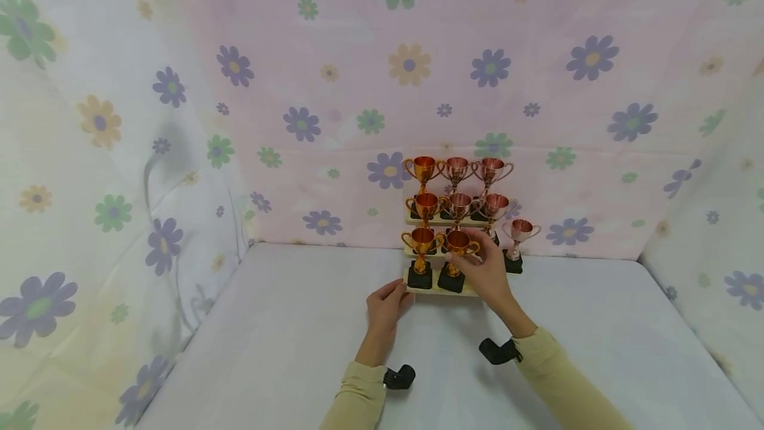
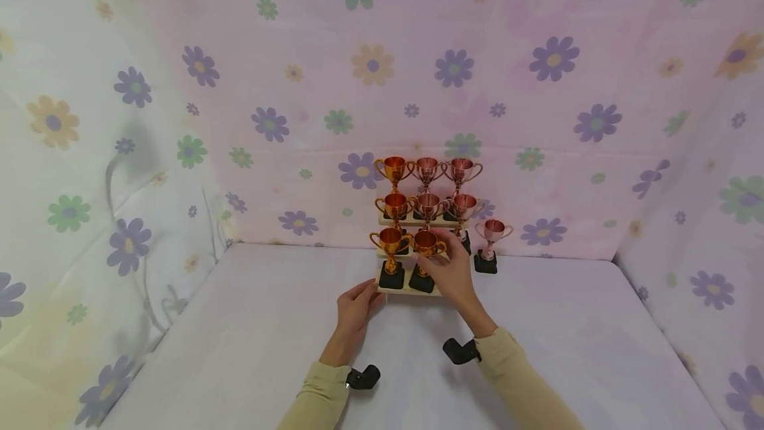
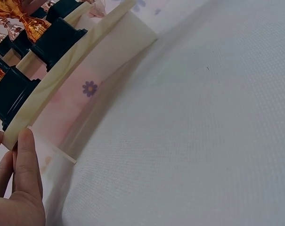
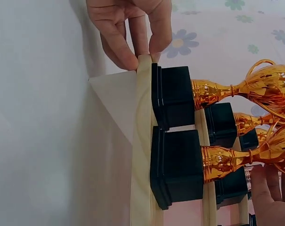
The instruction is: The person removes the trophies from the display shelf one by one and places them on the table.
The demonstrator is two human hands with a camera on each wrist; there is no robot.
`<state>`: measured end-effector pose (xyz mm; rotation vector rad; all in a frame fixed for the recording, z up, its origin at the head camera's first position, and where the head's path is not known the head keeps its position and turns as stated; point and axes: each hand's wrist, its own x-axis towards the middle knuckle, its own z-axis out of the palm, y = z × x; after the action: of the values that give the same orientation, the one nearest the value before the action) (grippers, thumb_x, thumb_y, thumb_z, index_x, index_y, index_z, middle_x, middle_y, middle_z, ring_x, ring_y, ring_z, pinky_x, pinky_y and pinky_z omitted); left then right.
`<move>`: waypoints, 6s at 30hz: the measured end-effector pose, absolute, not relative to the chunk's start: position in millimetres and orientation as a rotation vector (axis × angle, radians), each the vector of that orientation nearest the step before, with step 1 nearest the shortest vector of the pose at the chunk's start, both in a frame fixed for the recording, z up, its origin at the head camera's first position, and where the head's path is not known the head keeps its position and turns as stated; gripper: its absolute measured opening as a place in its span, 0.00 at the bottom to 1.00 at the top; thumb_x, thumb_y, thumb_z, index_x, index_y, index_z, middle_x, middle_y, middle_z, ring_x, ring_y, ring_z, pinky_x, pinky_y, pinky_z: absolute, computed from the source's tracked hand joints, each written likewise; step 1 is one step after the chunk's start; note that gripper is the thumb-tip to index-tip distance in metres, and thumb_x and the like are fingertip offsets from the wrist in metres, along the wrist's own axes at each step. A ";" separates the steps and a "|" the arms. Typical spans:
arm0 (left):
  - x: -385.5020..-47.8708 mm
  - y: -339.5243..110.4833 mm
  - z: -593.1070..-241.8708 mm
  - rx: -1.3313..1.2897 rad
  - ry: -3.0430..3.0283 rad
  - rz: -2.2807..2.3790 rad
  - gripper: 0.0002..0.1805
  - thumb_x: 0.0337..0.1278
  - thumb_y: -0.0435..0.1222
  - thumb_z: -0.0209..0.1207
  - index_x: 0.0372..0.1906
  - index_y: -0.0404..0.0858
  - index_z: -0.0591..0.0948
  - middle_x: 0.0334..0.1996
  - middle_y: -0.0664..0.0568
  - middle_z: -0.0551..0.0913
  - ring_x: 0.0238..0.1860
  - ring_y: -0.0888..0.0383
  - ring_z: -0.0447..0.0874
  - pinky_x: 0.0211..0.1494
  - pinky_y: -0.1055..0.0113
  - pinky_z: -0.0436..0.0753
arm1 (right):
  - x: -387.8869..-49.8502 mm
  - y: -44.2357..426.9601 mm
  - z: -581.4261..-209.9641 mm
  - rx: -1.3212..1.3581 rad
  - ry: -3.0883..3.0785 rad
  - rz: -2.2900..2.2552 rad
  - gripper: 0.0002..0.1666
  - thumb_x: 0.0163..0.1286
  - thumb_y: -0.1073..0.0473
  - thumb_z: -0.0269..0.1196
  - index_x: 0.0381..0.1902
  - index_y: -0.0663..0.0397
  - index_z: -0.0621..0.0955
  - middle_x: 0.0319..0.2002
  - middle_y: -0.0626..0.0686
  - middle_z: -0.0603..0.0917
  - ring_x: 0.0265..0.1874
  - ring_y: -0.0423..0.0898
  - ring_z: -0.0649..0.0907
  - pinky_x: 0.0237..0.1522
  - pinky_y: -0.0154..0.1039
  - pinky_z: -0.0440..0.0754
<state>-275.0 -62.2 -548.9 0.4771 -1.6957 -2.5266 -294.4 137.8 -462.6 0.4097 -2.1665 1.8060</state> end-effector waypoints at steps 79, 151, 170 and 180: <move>-276.1 -60.1 -549.8 0.536 -1.717 -2.495 0.16 0.69 0.31 0.61 0.57 0.27 0.82 0.52 0.36 0.82 0.42 0.58 0.87 0.51 0.68 0.89 | -272.6 319.9 -497.2 0.194 -2.064 1.760 0.29 0.66 0.72 0.68 0.65 0.65 0.76 0.49 0.31 0.84 0.48 0.26 0.83 0.50 0.17 0.79; -277.9 -59.7 -553.4 0.538 -1.692 -2.518 0.16 0.69 0.31 0.62 0.56 0.26 0.81 0.52 0.36 0.82 0.43 0.57 0.87 0.52 0.66 0.89 | -308.7 349.8 -497.6 -0.002 -2.981 1.285 0.44 0.77 0.52 0.60 0.74 0.78 0.55 0.71 0.81 0.57 0.68 0.77 0.63 0.66 0.70 0.70; -277.6 -59.4 -553.3 0.522 -1.691 -2.504 0.16 0.67 0.30 0.63 0.56 0.25 0.81 0.51 0.35 0.82 0.42 0.57 0.87 0.51 0.66 0.89 | -228.4 224.2 -479.2 0.497 -2.822 0.960 0.28 0.65 0.66 0.70 0.62 0.68 0.76 0.58 0.66 0.80 0.56 0.64 0.81 0.56 0.64 0.83; -278.1 -59.3 -553.4 0.532 -1.709 -2.497 0.15 0.68 0.30 0.62 0.55 0.26 0.82 0.51 0.36 0.83 0.42 0.56 0.88 0.50 0.66 0.89 | -266.9 172.3 -480.5 0.584 -2.393 1.320 0.27 0.66 0.70 0.69 0.63 0.63 0.76 0.57 0.62 0.82 0.53 0.59 0.83 0.56 0.59 0.85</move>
<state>-278.1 -59.3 -553.4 0.5322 -1.7089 -2.4970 -266.9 172.3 -480.5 0.5842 -2.3928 1.3205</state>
